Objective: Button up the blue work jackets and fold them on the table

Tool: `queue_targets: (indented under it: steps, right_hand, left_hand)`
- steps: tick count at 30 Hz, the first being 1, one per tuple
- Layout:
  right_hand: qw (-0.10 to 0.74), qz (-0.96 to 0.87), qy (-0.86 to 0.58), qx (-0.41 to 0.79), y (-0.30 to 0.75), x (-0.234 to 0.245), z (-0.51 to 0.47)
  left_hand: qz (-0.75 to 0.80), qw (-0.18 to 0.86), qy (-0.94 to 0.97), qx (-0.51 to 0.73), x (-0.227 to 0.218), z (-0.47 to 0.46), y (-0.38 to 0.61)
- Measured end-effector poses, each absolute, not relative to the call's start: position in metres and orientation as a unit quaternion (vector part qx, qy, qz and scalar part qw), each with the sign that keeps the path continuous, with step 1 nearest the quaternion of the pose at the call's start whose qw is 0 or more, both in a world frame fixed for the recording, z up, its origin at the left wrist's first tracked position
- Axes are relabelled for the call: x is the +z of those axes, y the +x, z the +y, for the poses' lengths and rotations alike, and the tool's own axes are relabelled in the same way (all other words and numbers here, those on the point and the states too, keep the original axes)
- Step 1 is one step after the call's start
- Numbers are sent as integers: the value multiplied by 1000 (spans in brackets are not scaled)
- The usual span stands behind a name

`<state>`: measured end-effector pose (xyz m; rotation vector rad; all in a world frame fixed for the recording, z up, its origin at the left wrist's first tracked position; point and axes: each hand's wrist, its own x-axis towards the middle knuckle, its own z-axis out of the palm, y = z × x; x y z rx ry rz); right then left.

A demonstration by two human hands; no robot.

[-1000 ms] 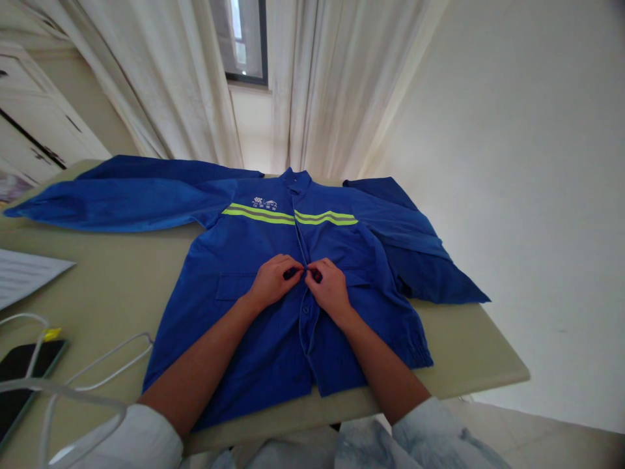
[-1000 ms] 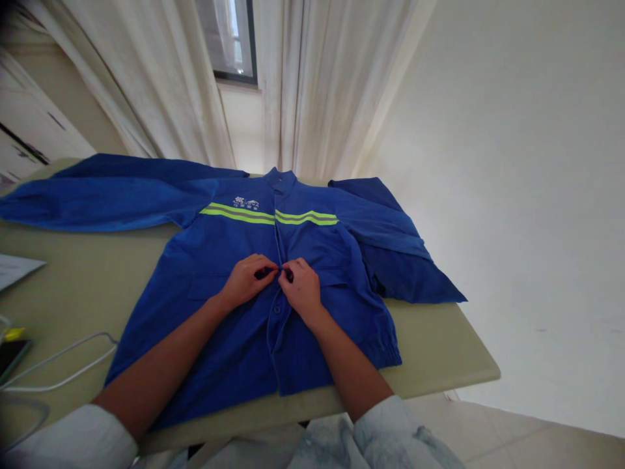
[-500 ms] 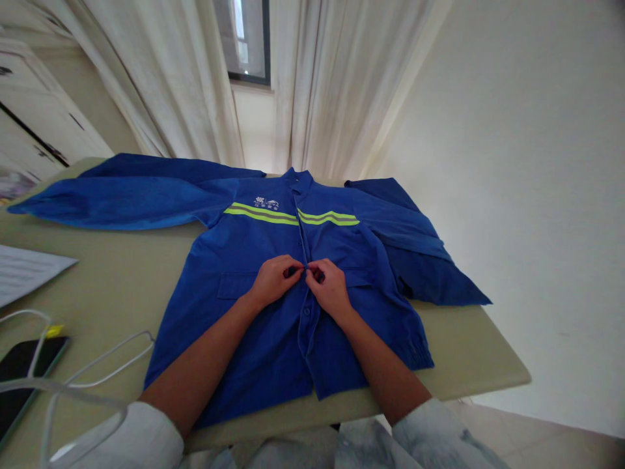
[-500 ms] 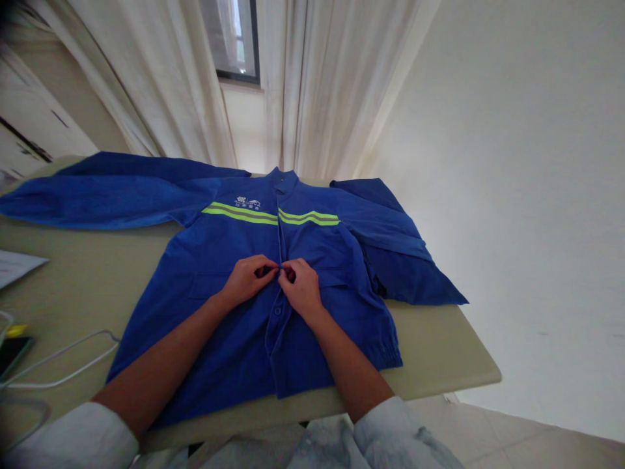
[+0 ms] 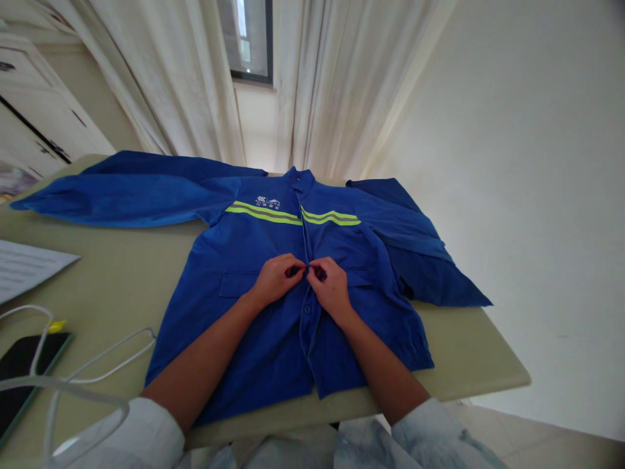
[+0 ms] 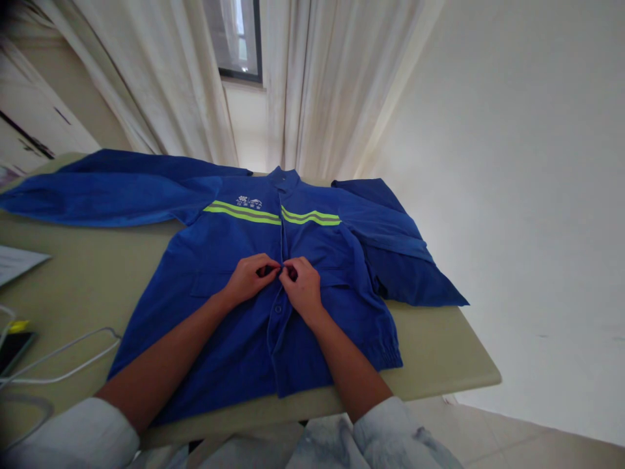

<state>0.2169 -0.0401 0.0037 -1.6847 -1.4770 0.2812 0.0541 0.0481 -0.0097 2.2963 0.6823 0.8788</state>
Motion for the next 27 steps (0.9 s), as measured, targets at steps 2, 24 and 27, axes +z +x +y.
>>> queue_targets:
  steps: [2, 24, 27]
  right_hand:
    - [429, -590, -674, 117, 217, 4, -40]
    - [433, -620, -647, 97, 221, -5, -37]
    - [427, -621, -651, 96, 220, -4, -37]
  left_hand:
    - [245, 298, 859, 337, -9, 48, 54]
    - [289, 298, 851, 323, -10, 46, 56]
    - [305, 298, 841, 332, -12, 45, 56]
